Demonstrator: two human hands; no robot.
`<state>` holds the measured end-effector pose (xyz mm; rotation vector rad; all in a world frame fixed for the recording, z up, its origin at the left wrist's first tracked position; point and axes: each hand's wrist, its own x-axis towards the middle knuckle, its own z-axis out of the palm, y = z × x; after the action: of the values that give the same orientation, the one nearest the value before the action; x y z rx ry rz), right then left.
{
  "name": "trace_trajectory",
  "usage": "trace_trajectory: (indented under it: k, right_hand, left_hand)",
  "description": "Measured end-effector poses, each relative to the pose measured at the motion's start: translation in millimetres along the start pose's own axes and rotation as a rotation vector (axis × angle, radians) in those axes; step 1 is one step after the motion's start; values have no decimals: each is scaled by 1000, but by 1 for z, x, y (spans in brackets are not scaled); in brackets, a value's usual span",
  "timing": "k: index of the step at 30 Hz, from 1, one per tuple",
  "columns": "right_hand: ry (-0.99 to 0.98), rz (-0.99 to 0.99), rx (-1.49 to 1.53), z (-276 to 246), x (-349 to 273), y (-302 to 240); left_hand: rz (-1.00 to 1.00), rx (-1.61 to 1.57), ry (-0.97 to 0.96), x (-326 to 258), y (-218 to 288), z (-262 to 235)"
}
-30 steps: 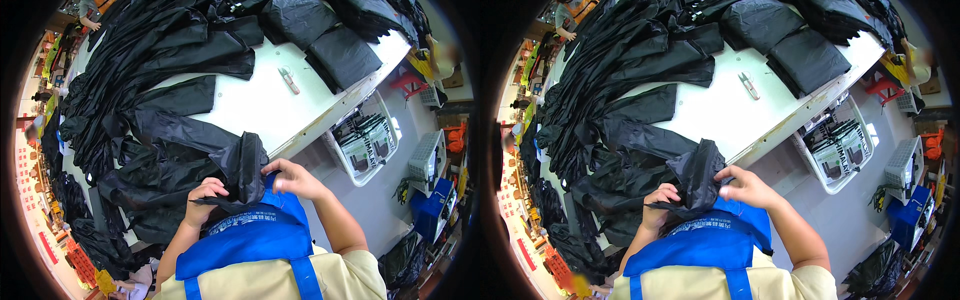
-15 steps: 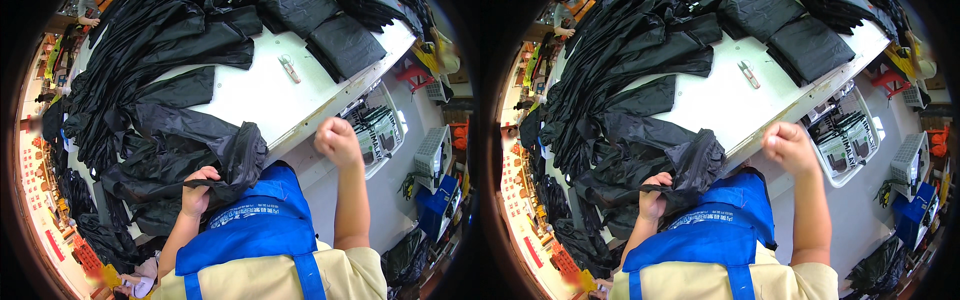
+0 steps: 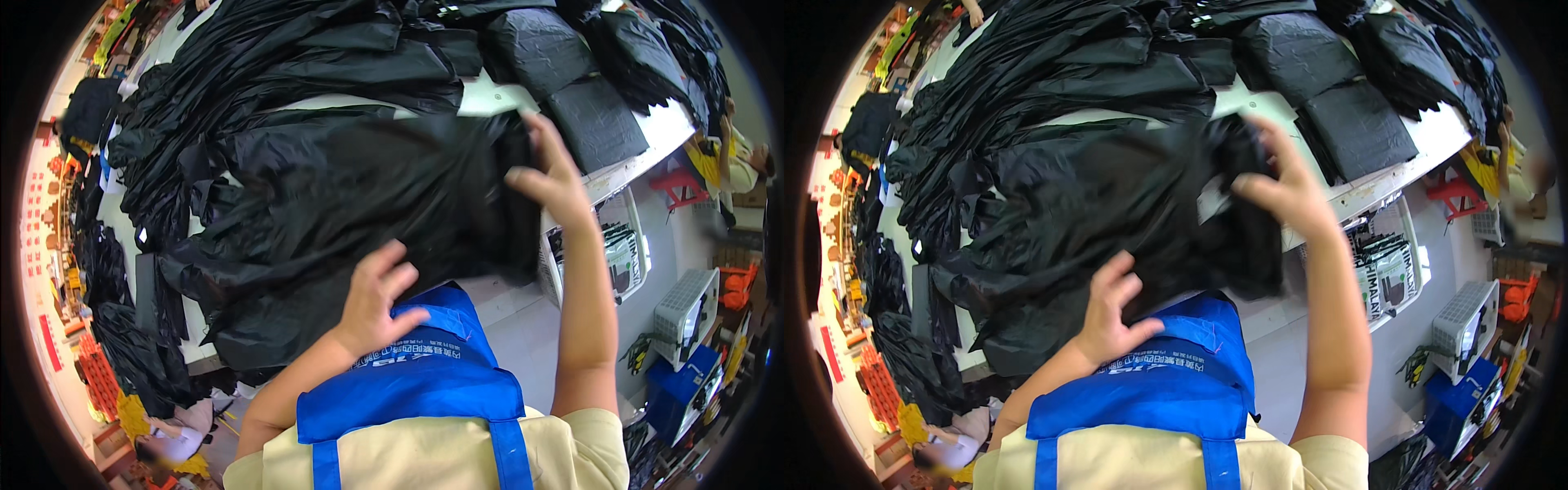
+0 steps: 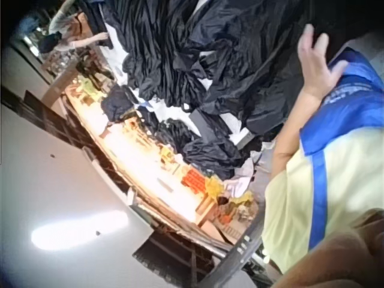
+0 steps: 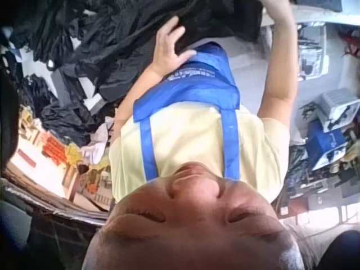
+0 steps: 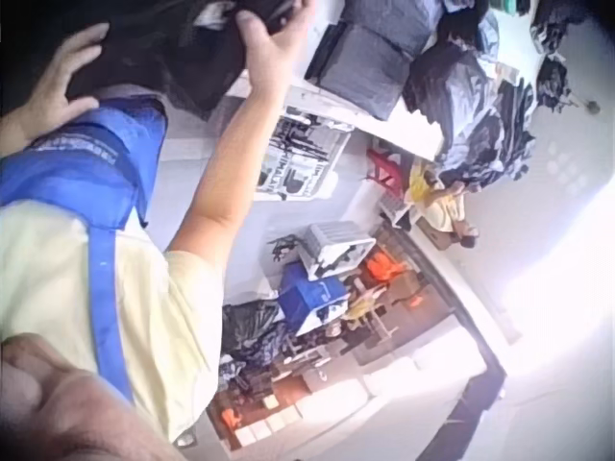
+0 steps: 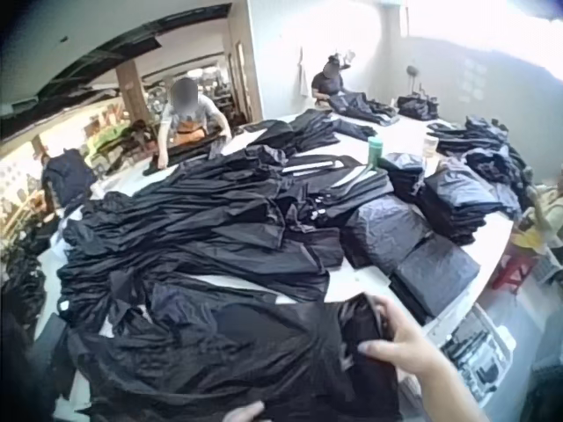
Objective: The person folds black garments on a white table, aligns edges, and places them into a pile. The person uses a small blade to cut a tag or thread from one garment before continuing to fold and stack the items.
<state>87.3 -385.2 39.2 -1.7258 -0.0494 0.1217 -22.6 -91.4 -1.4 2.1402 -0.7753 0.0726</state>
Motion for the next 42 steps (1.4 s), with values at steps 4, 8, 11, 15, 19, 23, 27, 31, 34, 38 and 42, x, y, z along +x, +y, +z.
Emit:
trace_trajectory:
  k: [4,8,11,15,19,23,27,31,34,38,42]
  right_hand:
    - [420,-76,-790,-39,43,48]
    - [125,-88,-554,-3,34,46]
    - [104,-150,-895,6,40,91]
    - [93,263,-712,4,52,115]
    - [-21,429,-614,15,44,110]
    - [136,410,29,30,47,122]
    - [96,519,169,26,42,97]
    - [74,428,-384,21,36,102]
    - [45,524,119,33,35,100]
    - [56,516,68,31,35,106]
    - [36,435,-11,27,36,131]
  left_hand:
    - [-372,244,34,-12,-41,-4]
    - [-572,465,-5,-37,-83,-15]
    - [-601,408,-45,-42,-106,-17]
    - [-657,265,-140,-59,-123,-32]
    - [-689,420,-280,-45,-109,-45]
    - [-576,141,-120,5,-96,-17]
    - [-529,108,-42,10,-118,3]
    - [-421,58,-42,2,-144,25]
    - [-542,76,-75,1,-135,15]
    - [-596,131,-54,11,-134,17]
    - [-574,158,-89,10,-144,18]
